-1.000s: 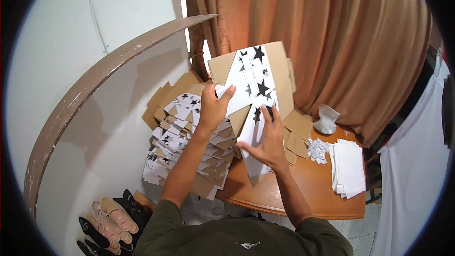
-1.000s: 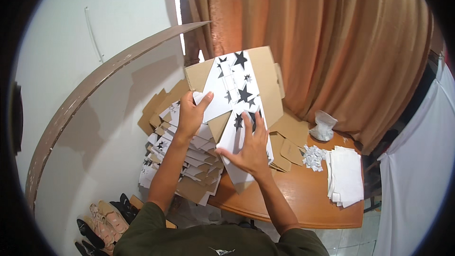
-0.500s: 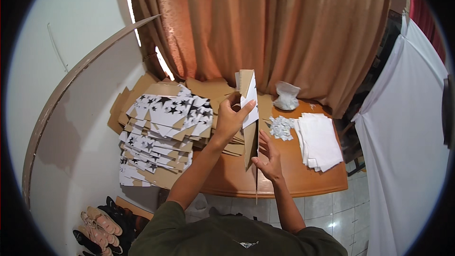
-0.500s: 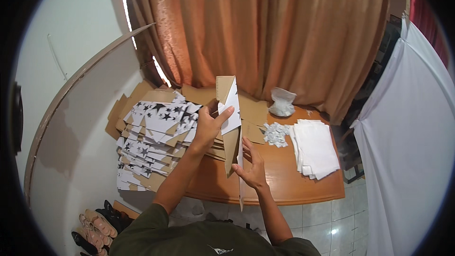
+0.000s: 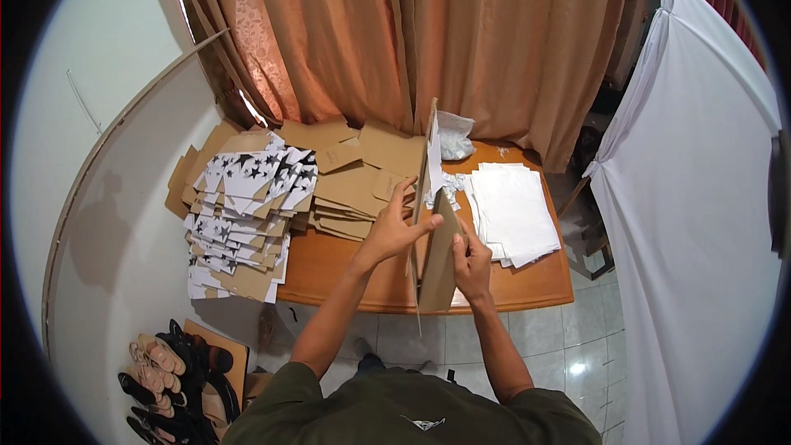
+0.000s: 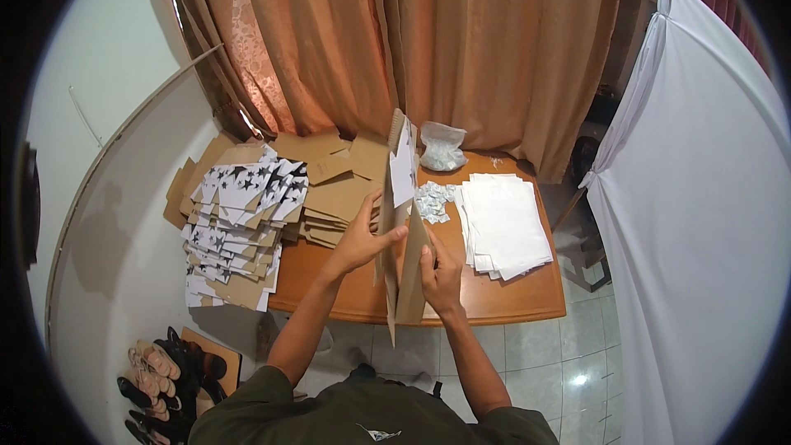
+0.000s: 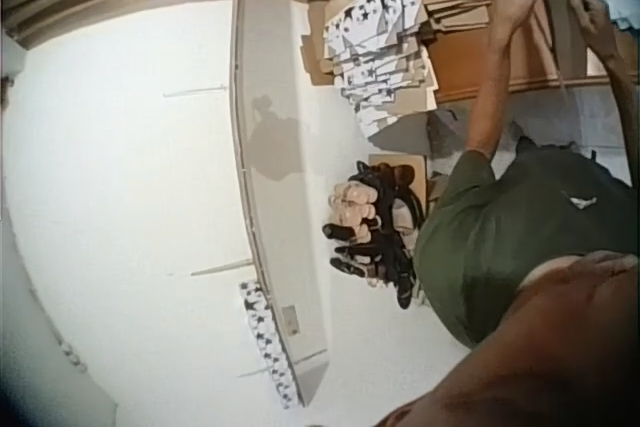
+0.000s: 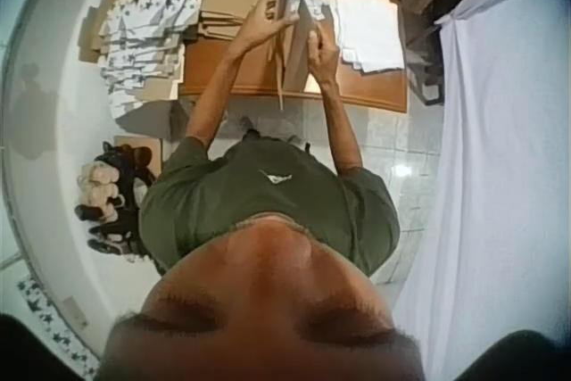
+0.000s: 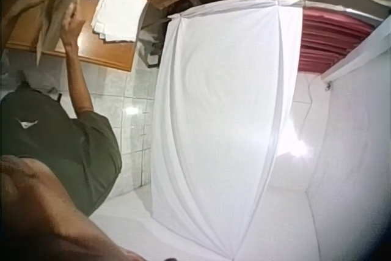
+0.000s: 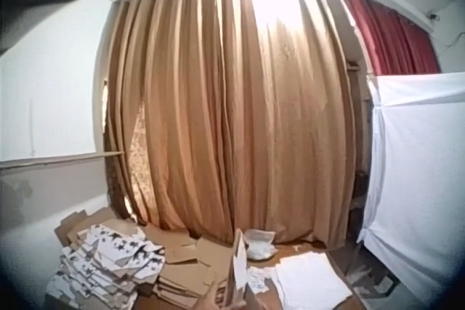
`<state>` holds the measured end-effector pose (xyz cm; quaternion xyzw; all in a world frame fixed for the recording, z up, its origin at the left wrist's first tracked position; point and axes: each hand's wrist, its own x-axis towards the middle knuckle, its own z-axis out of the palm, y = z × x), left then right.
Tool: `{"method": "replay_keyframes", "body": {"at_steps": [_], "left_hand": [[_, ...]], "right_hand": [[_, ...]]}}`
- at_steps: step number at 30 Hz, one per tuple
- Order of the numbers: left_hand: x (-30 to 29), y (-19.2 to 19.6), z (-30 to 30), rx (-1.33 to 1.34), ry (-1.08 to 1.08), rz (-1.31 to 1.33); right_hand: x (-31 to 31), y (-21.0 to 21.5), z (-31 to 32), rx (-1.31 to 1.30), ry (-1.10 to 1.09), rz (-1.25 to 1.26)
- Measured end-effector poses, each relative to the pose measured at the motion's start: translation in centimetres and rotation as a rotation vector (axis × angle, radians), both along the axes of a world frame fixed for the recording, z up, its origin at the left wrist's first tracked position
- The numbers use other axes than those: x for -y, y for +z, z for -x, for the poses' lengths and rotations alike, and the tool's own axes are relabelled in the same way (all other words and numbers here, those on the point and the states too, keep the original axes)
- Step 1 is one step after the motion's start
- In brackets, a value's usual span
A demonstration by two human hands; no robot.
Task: Folding cardboard shoe boxes and placing them on a shelf.
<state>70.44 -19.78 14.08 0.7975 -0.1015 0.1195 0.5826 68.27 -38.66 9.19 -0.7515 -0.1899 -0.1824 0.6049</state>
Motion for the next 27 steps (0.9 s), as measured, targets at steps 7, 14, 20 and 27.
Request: {"method": "replay_keyframes", "body": {"at_steps": [7,14,20,27], "left_hand": [[-0.7,-1.5,1.6,-0.047,0.002,-0.189],[-3.2,-2.3,3.6,-0.278,-0.226,-0.294],[-2.3,-6.3,0.7,-0.645,-0.281,0.269],[-3.4,-17.1,-2.6,-0.42,-0.175,-0.134]], "right_hand": [[5.0,1.4,-1.3,0.008,-0.086,0.063],[9.5,1.6,-5.2,-0.206,-0.161,-0.149],[8.1,4.3,-6.6,-0.283,-0.156,-0.026],[2.0,1.3,-9.1,-0.244,-0.264,0.38]]}}
